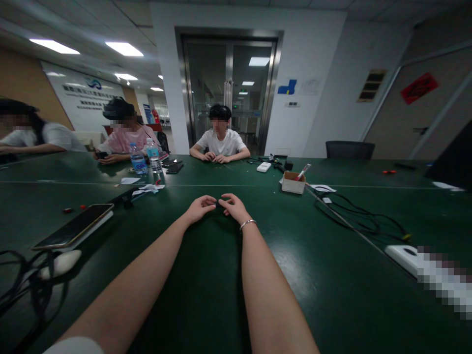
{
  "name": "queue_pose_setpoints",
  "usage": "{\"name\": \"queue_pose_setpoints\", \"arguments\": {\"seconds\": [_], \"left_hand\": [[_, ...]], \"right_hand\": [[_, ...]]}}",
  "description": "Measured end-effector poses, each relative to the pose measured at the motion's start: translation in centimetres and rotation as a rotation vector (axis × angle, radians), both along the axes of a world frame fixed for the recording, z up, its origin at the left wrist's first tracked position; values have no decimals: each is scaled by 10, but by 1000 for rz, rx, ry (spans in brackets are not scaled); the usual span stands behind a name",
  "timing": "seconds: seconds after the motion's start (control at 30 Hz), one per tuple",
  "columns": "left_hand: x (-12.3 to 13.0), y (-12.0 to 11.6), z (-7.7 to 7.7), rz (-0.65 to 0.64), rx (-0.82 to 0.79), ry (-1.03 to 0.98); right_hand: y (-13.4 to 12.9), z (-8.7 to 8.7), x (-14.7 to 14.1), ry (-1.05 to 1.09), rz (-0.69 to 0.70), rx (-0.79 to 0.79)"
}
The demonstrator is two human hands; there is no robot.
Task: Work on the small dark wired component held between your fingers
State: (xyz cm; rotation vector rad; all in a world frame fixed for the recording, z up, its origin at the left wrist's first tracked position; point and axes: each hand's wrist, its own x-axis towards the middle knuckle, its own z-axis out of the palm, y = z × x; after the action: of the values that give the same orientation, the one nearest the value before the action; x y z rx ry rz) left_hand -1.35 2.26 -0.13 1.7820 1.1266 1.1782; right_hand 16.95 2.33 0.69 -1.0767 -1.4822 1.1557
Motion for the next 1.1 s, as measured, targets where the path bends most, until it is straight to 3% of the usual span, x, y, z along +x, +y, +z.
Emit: {"name": "queue_pose_setpoints", "arguments": {"seconds": [0.13, 0.27, 1.1], "left_hand": [[-1, 2, -2, -12, 4, -19], [-2, 3, -3, -17, 5, -14], [-1, 4, -3, -5, -6, -14]], "right_hand": [[0, 2, -1, -22, 25, -64], [-3, 4, 0, 7, 39, -5], [-1, 3, 0, -30, 34, -31]]}}
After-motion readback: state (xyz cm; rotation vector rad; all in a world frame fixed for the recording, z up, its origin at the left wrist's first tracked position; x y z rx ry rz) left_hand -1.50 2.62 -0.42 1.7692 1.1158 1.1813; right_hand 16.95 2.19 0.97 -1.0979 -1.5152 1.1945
